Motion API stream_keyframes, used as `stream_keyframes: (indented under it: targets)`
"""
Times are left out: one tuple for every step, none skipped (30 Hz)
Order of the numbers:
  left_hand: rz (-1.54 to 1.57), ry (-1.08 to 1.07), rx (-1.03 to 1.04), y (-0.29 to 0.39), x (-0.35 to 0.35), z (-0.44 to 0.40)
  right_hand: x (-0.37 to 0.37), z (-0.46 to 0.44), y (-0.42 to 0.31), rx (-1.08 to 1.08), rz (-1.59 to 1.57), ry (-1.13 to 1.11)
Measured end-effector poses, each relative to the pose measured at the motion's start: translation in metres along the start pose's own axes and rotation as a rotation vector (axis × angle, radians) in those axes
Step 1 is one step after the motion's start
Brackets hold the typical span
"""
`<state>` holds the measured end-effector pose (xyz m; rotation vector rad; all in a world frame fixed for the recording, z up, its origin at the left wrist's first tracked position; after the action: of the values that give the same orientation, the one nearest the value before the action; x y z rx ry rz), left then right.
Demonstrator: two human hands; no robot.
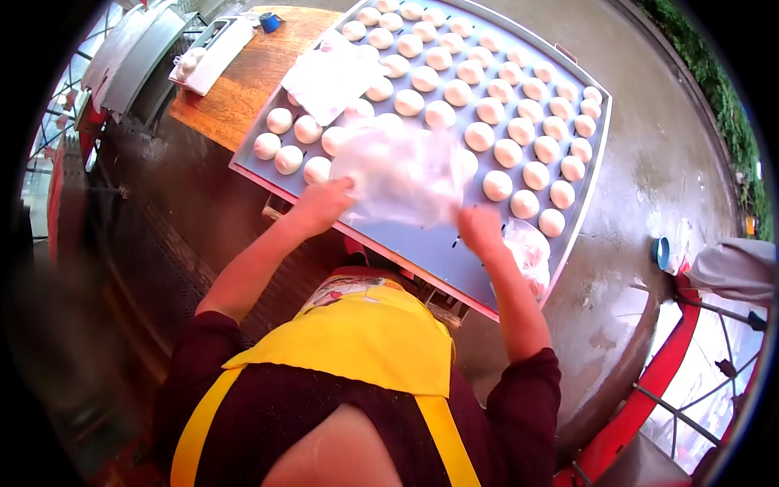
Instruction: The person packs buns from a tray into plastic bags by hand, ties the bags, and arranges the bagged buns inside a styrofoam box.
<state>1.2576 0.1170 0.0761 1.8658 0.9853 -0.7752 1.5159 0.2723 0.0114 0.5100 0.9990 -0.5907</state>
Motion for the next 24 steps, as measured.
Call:
stream_keyframes:
  targets:
    - [0.077, -0.11, -0.105, -0.015, -0.005, 0.011, 0.028, 0.023, -0.002, -0.148, -0.189, -0.109]
    - [0.115, -0.139, -0.167, -0.027, -0.013, -0.002, 0.033, 0.023, 0.001, -0.265, -0.382, -0.116]
    - [0.17, -0.19, -0.254, -0.029, -0.031, -0.013, 0.037, 0.025, 0.004, -0.383, -0.576, -0.147]
    - [0.243, -0.254, -0.362, -0.018, -0.037, -0.008, 0.032, 0.027, 0.01, -0.308, -0.889, -0.087]
    - [0.435, -0.319, -0.323, -0.014, -0.038, -0.016, 0.024, 0.02, 0.018, -0.218, -1.188, 0.013]
    - [0.473, -0.358, -0.332, -0.011, -0.034, -0.02, 0.03, -0.003, 0.024, 0.011, -1.057, 0.298]
    - [0.518, -0.404, -0.347, -0.002, -0.029, -0.02, 0.043, -0.025, 0.025, 0.153, -0.818, 0.445]
    - [0.492, -0.445, -0.385, 0.005, -0.026, -0.021, 0.054, -0.04, 0.013, 0.107, -0.575, 0.576]
    - [0.471, -0.475, -0.409, 0.008, -0.024, -0.024, 0.058, -0.053, -0.003, 0.052, -0.327, 0.696]
    - [0.45, -0.51, -0.435, 0.009, -0.023, -0.026, 0.058, -0.064, -0.017, 0.018, -0.229, 0.635]
    - [0.429, -0.547, -0.462, 0.01, -0.021, -0.025, 0.058, -0.072, -0.032, -0.015, -0.132, 0.573]
    - [0.462, -0.529, -0.434, 0.011, -0.022, -0.027, 0.058, -0.082, -0.043, -0.051, -0.034, 0.513]
    - [0.493, -0.511, -0.405, 0.011, -0.023, -0.029, 0.054, -0.093, -0.053, -0.106, -0.01, 0.485]
    - [0.524, -0.495, -0.377, 0.011, -0.025, -0.033, 0.049, -0.102, -0.062, -0.159, 0.013, 0.455]
    - [0.571, -0.553, -0.372, 0.013, -0.029, -0.036, 0.046, -0.109, -0.07, -0.214, 0.035, 0.424]
    - [0.593, -0.558, -0.333, 0.011, -0.029, -0.039, 0.042, -0.115, -0.075, -0.218, 0.05, 0.418]
    - [0.617, -0.564, -0.295, 0.01, -0.028, -0.042, 0.042, -0.121, -0.078, -0.203, 0.051, 0.418]
    - [0.633, -0.633, -0.308, 0.008, -0.026, -0.046, 0.051, -0.13, -0.079, -0.206, 0.004, 0.429]
    - [0.643, -0.617, -0.335, 0.005, -0.023, -0.048, 0.06, -0.141, -0.077, -0.207, -0.039, 0.443]
    - [0.653, -0.597, -0.359, 0.004, -0.018, -0.049, 0.06, -0.146, -0.074, -0.189, -0.144, 0.487]
    - [0.664, -0.58, -0.38, 0.003, -0.015, -0.05, 0.062, -0.144, -0.065, -0.124, -0.269, 0.544]
    - [0.684, -0.614, -0.393, 0.002, -0.013, -0.053, 0.058, -0.14, -0.053, -0.052, -0.395, 0.602]
    - [0.656, -0.587, -0.382, 0.002, -0.014, -0.056, 0.051, -0.135, -0.039, 0.024, -0.521, 0.663]
    - [0.63, -0.555, -0.374, 0.004, -0.015, -0.058, 0.038, -0.122, -0.012, 0.015, -1.038, 0.582]
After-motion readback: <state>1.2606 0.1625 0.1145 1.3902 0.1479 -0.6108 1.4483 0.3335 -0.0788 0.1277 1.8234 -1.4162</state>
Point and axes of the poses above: each hand's wrist, its own z-axis away from the middle knuckle, its own x-axis out of the palm, y = z × x, the point moved 4 cm from there along -z, towards the middle knuckle, and after that the axes turned 11 degrees about z, right-handed, at the moved point
